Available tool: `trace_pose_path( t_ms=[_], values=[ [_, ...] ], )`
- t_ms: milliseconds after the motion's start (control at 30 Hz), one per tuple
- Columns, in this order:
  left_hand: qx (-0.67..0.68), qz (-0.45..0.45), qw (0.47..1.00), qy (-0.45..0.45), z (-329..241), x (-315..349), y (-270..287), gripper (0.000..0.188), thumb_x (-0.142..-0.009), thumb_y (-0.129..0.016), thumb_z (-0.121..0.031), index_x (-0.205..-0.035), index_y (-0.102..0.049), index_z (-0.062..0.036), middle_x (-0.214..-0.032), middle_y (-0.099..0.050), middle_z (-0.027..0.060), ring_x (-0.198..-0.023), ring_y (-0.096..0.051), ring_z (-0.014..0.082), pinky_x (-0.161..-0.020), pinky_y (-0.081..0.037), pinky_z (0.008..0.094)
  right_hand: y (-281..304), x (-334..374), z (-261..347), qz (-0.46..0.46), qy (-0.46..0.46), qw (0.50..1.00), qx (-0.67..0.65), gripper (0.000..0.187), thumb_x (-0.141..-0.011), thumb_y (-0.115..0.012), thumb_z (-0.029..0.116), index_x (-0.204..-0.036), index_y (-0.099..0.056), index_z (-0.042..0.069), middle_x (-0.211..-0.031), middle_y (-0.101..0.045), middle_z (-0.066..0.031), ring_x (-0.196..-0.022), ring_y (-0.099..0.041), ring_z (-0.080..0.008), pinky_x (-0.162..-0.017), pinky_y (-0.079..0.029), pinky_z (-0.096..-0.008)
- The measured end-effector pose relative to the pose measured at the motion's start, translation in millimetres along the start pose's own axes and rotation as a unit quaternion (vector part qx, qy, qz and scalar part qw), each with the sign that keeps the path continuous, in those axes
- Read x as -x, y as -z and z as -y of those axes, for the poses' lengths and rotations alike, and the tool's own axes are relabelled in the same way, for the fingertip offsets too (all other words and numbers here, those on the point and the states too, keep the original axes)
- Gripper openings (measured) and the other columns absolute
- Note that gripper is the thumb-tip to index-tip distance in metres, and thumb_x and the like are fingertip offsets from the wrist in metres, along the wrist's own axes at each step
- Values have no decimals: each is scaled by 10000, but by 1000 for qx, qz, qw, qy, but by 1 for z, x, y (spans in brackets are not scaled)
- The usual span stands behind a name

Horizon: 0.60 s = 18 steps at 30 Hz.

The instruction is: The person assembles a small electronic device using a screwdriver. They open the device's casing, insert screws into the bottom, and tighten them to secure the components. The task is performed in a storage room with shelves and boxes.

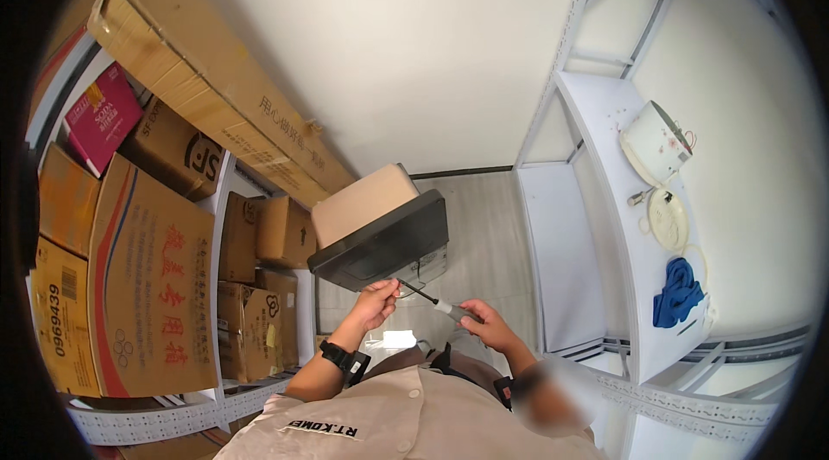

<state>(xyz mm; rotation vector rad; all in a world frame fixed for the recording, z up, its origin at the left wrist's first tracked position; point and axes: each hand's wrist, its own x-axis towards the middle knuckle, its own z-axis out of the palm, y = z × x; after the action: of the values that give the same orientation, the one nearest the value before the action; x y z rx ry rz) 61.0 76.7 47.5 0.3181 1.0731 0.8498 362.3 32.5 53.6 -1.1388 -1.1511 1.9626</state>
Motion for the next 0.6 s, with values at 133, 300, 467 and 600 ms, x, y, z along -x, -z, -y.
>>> trace_pose_path(
  t_ms=[133,300,467,600],
  values=[
    [44,13,999,-13,-3,28,16,113,-938,-592,-182,-916,-624,-76,-813,-643,22,-494,-371,35,-419,-273,178,-29,7,-9,3,10,1000,5,274,-929,-573,173,-1170,-501,65,-930,-614,-23,-724,-481,-69,-656,-406,-229],
    [100,21,995,-21,-2,52,32,101,-936,-587,-151,-999,-620,-79,-875,-658,36,-507,-389,37,-419,-286,172,-50,16,-21,8,2,1000,-7,295,-919,-595,174,-1179,-496,76,-1029,-583,-22,-905,-575,-105,-697,-423,-242],
    [76,33,996,-30,3,60,38,121,-948,-566,-156,-1020,-601,-65,-902,-664,48,-518,-412,37,-427,-314,166,-65,26,-23,-3,4,1000,-4,278,-922,-588,159,-1170,-495,76,-1028,-580,-18,-905,-575,-107,-696,-422,-242],
    [95,49,994,-3,0,63,30,185,-963,-542,-172,-1067,-585,-24,-968,-655,78,-525,-418,46,-446,-349,167,-61,33,-27,-10,-1,1000,-15,289,-918,-592,159,-1176,-496,74,-1029,-581,-25,-892,-568,-103,-694,-422,-243]
  ],
)
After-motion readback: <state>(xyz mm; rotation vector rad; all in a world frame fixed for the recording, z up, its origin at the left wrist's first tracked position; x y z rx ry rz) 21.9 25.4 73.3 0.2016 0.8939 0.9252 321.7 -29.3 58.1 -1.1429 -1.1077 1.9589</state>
